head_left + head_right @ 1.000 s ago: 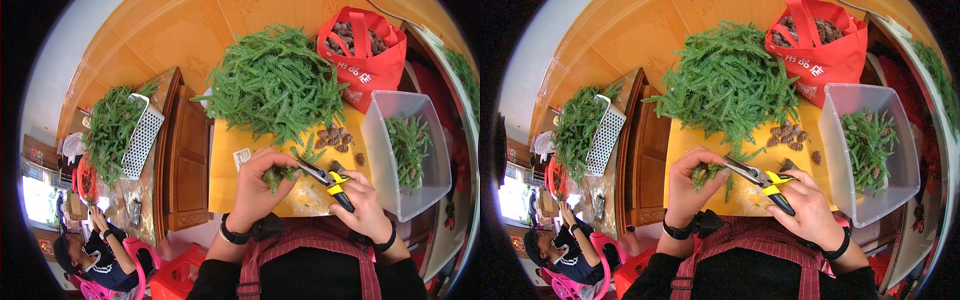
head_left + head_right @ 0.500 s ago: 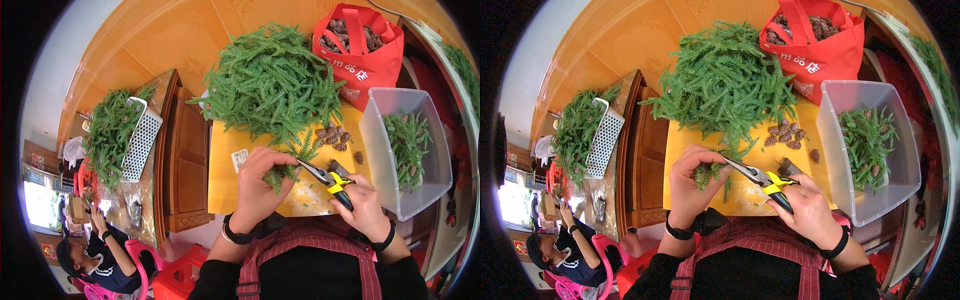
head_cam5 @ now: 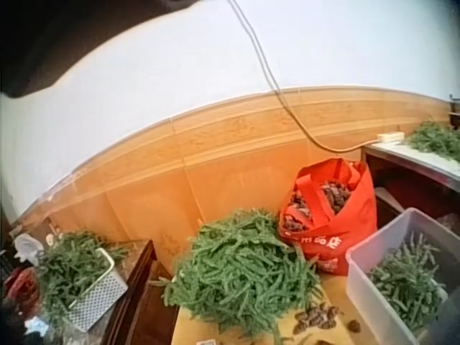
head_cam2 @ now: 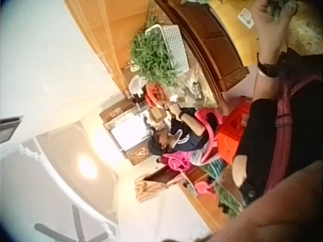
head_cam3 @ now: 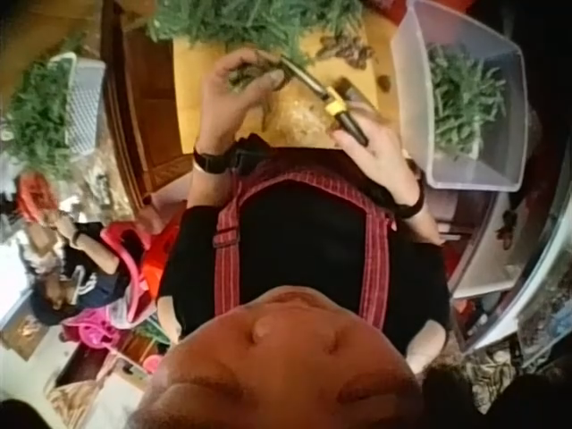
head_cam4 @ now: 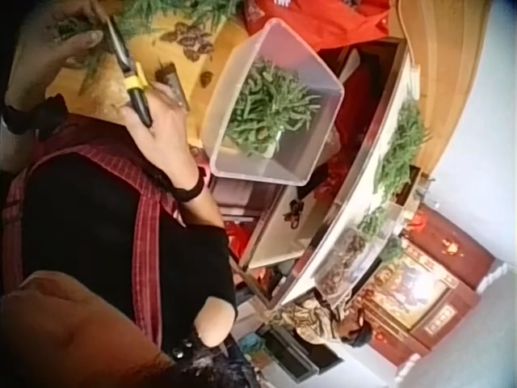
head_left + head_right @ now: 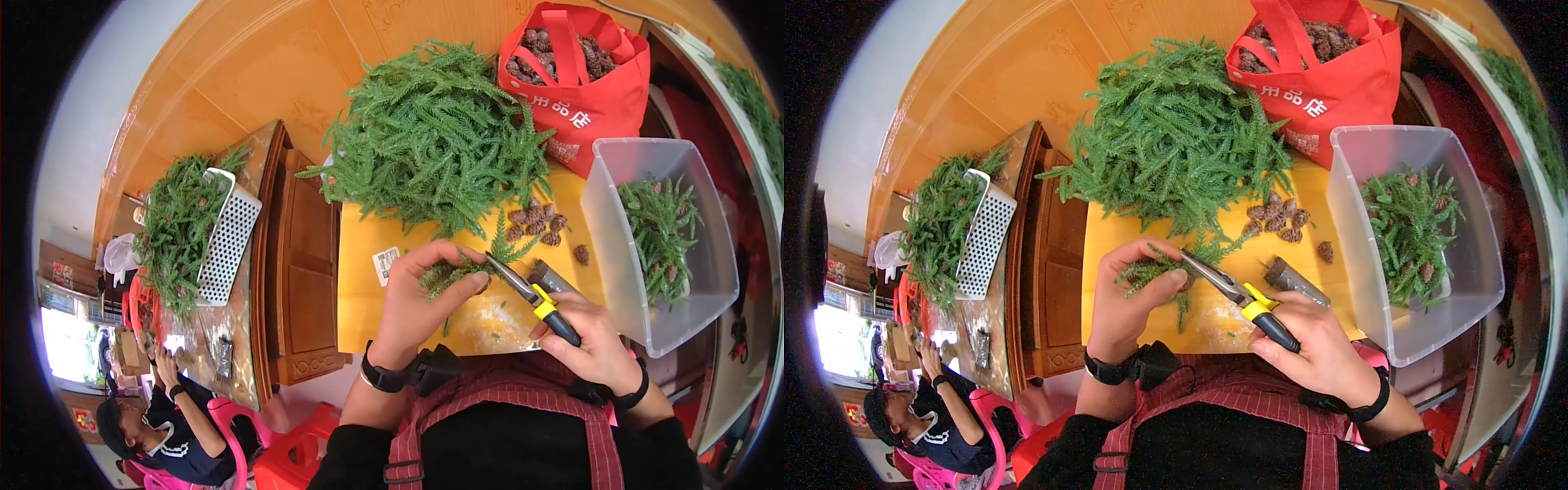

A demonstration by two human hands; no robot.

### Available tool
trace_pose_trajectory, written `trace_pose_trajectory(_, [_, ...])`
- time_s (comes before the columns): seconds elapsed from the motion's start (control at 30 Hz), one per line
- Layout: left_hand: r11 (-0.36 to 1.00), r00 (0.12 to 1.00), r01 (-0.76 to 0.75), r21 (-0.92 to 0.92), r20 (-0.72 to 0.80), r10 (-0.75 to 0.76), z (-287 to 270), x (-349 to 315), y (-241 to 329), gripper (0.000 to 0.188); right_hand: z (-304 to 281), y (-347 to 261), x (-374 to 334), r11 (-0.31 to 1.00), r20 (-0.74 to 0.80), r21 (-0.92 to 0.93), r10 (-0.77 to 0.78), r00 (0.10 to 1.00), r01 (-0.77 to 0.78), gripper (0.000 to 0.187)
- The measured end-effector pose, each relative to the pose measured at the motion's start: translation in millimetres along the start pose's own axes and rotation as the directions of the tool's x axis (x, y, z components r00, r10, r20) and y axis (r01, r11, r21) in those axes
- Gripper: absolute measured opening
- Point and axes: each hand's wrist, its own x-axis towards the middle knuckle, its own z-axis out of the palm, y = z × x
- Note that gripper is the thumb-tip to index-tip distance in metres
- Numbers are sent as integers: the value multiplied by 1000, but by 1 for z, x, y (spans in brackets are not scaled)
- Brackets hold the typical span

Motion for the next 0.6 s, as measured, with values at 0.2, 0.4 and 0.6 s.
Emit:
trace_pose_trajectory(0.2, [992, 995, 97, -77, 10, -96, -4, 1, -3, 13, -2, -2, -1, 989, -9, -147, -17, 1000, 15, 20])
trace_pose_trajectory(0.4, [977, 988, 155, -148, 35, -152, -5, 1, 0, 14, -1, -6, 0, 928, -94, -370, -80, 992, 39, 26])
trace_pose_trajectory(0.6, [992, 995, 90, -90, 44, -86, -8, 1, -5, 17, 1, -6, 0, 878, -136, -477, -134, 982, 54, 30])
